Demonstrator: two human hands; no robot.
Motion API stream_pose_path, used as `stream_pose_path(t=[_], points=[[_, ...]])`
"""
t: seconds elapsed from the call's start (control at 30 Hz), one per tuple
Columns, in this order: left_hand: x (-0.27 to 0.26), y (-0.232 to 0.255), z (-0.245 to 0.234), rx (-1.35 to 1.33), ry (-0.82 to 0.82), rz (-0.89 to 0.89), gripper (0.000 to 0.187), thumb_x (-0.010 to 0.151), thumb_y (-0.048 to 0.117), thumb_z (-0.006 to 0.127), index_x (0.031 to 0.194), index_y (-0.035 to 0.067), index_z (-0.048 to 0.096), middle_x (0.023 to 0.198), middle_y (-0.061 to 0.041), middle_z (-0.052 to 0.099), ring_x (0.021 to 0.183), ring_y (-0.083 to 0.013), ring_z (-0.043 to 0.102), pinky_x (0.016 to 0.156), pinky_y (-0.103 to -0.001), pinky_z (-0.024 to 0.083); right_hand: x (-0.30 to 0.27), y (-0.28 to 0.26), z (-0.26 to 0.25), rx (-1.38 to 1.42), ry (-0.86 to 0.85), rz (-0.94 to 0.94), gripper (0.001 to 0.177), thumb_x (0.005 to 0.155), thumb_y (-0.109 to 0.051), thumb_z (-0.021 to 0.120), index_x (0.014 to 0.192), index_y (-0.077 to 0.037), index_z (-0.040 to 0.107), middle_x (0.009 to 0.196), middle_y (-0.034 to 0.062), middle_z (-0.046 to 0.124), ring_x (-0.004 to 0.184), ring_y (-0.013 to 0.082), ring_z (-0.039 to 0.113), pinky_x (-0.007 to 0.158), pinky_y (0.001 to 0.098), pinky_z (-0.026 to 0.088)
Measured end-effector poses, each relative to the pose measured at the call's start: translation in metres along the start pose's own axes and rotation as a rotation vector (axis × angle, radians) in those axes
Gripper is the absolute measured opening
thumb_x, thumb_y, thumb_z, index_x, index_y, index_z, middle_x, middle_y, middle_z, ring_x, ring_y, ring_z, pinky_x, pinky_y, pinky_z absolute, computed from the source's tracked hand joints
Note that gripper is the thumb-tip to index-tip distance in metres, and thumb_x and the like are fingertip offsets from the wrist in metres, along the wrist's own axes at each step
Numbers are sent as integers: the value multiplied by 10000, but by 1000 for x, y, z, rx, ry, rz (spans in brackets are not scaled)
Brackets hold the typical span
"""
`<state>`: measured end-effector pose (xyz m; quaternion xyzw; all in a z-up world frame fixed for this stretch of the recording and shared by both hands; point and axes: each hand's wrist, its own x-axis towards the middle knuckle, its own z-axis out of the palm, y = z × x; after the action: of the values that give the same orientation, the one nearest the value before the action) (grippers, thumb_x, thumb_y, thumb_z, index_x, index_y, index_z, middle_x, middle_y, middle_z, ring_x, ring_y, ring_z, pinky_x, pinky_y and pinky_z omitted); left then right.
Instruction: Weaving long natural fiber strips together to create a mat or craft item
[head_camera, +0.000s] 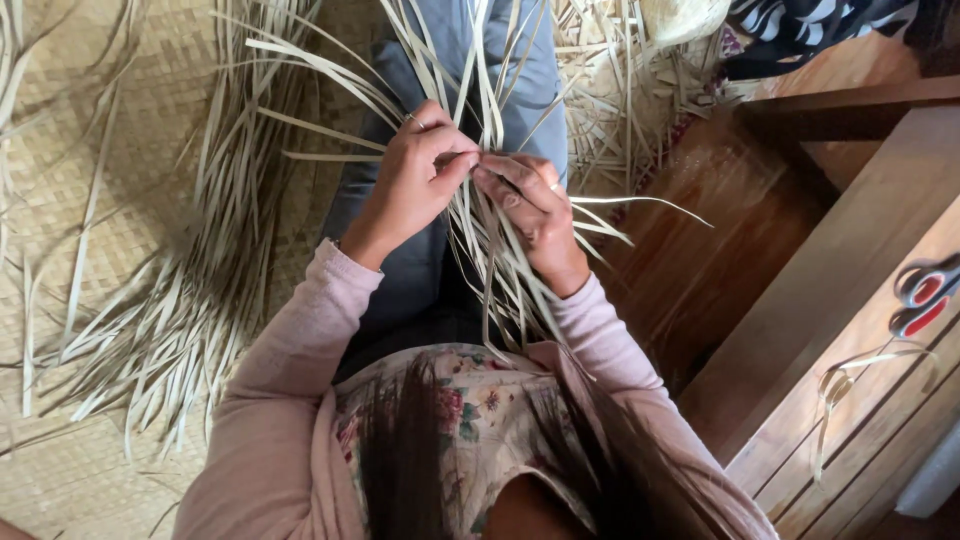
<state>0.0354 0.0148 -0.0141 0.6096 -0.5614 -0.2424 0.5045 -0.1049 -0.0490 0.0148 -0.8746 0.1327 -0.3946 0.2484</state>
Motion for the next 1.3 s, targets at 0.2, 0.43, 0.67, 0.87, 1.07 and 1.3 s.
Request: stream_pose_path(t=[0.2, 0.43, 0.67, 0.87, 1.07, 1.3], points=[[2, 5, 2, -36, -55, 1, 67, 738, 8, 670, 772, 46, 627, 755, -96, 491, 710, -289, 543, 624, -351, 466, 9, 7, -10, 61, 3, 20, 94, 840, -19, 584, 863, 41, 652, 814, 157, 622, 709, 264, 570, 687, 334, 500], [3, 5, 4, 59, 49, 81, 111, 700, 23, 691, 699, 43, 583, 732, -104, 464, 663, -293, 496, 620, -375, 414, 26, 15, -21, 357, -139, 460, 76, 812, -27, 640, 860, 20, 605, 763, 164, 611, 668, 274, 596, 618, 362, 478], [4, 27, 3, 185, 88, 92, 101, 708, 6, 651, 660, 10, 561, 748, -45, 408, 684, -191, 409, 650, -296, 367, 41, 13, -29, 327, -434, 450, 153, 860, -26, 477, 792, 45, 594, 699, 45, 383, 599, 126, 346, 554, 254, 278], [5, 23, -1, 143, 93, 56, 78, 701, 2, 621, 684, 9, 545, 810, -66, 483, 715, -200, 431, 676, -298, 356, 34, 17, -29, 395, -403, 382, 262, 712, 92, 631, 950, 2, 572, 871, 70, 503, 690, 138, 514, 612, 228, 418], [4, 8, 1, 138, 52, 60, 125, 755, 76, 665, 708, 103, 553, 600, -52, 480, 601, -245, 482, 616, -320, 384, 7, 13, -3, 327, 29, 237, 33, 809, -47, 639, 792, -20, 632, 787, 114, 492, 737, 265, 523, 677, 342, 448], [0, 7, -1, 198, 1, -27, 39, 773, 119, 600, 772, 139, 566, 692, -32, 576, 743, -233, 504, 690, -315, 365, -13, 10, 6, 171, 99, 70, 126, 842, -113, 590, 837, -16, 671, 756, 110, 516, 650, 256, 518, 618, 314, 453]])
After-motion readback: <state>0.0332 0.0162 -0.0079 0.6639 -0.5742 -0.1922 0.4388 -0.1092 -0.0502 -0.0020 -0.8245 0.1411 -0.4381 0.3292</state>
